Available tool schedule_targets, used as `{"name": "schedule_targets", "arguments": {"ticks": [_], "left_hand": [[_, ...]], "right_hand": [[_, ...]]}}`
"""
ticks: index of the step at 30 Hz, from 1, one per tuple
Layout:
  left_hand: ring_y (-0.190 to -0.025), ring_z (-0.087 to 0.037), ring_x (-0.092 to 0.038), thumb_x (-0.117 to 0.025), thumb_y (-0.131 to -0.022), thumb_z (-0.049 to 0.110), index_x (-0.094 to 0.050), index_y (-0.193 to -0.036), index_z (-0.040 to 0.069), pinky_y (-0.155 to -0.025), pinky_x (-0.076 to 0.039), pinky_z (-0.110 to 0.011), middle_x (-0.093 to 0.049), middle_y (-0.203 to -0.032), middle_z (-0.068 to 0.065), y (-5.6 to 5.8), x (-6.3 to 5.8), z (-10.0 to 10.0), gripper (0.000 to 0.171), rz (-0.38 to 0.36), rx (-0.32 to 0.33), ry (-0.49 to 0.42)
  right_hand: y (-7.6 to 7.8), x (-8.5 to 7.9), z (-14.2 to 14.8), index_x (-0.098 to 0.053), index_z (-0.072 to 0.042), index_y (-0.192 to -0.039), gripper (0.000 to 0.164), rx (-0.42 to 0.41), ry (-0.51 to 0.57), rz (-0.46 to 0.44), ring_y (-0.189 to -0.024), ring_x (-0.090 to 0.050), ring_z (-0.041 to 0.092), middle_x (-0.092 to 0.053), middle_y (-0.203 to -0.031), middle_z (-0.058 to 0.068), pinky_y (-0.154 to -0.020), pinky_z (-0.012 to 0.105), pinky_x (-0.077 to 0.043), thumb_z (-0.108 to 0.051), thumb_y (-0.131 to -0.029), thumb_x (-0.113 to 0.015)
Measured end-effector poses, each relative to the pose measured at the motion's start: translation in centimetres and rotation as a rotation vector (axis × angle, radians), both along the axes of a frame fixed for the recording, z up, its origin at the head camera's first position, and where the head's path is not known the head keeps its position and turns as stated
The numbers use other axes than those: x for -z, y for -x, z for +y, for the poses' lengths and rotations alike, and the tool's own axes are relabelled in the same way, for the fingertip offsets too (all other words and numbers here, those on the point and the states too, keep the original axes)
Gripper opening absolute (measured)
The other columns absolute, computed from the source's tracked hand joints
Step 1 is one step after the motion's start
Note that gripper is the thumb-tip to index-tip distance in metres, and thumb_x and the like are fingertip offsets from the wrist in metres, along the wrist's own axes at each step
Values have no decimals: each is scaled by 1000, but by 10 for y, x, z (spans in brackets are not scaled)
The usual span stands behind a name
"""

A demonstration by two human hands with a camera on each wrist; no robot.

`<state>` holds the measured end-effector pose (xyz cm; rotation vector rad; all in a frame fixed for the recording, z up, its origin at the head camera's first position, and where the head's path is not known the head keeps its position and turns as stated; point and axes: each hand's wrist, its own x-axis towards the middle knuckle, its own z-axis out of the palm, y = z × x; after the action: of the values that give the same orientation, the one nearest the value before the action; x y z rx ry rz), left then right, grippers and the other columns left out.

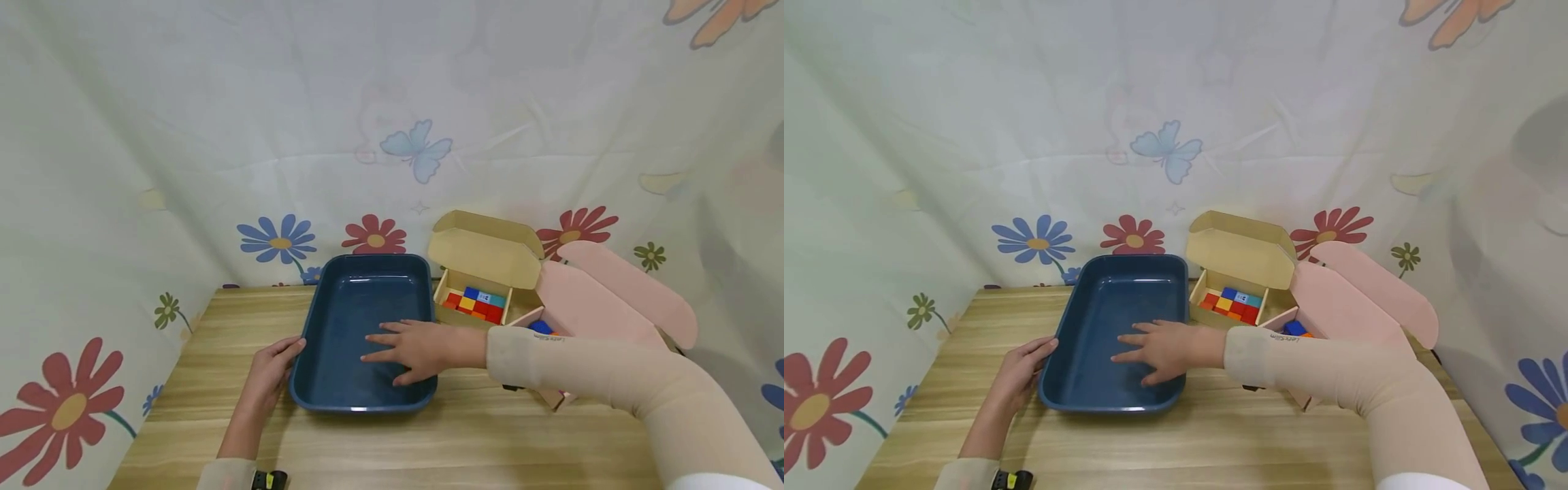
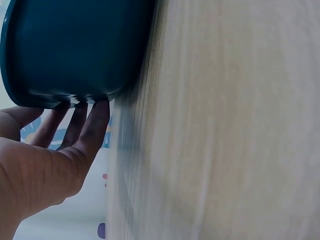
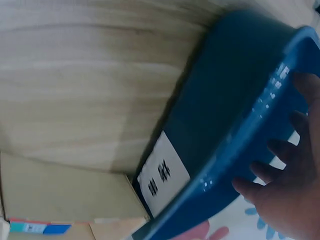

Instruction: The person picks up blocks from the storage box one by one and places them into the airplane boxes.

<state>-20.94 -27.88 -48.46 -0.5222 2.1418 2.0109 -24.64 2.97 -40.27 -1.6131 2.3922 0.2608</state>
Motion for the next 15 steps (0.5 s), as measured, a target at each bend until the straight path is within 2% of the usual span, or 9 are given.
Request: {"name": "schedule_targets", "arguments": {"ticks": [5,10,13,15], "left_hand": [[-106,-15,-60,-66,-87,40,-53,-133,5,-84,-53,-29,-53,-133,-13,0,0,0,59,-2,-4,-18],[-101,-14,-63,-67,-87,38,-54,-131,5,-81,-54,-29,-56,-129,-14,0,0,-1,57,2,-13,-34],[-105,-15,-61,-66,-87,40,-53,-132,6,-83,-54,-29,-53,-132,-13,0,1,-1,58,-5,-3,-16],[-107,-14,-59,-66,-87,41,-53,-133,7,-84,-53,-28,-51,-134,-12,1,1,-3,59,-10,1,-7]], "right_hand": [[-1,10,-4,-22,-42,-148,71,57,-73,-19,-141,-23,29,-21,-156,-1,-109,45,-32,-52,-88,-58],[2,13,-9,-29,-38,-147,65,110,-95,-31,-135,-35,29,-28,-153,5,-100,40,-44,-40,-91,-61],[4,14,-12,-35,-34,-146,60,132,-119,-40,-126,-46,26,-36,-149,7,-96,36,-48,-32,-92,-62],[5,15,-14,-41,-29,-143,56,137,-137,-38,-114,-55,22,-46,-141,7,-90,33,-51,-27,-92,-63]]}}
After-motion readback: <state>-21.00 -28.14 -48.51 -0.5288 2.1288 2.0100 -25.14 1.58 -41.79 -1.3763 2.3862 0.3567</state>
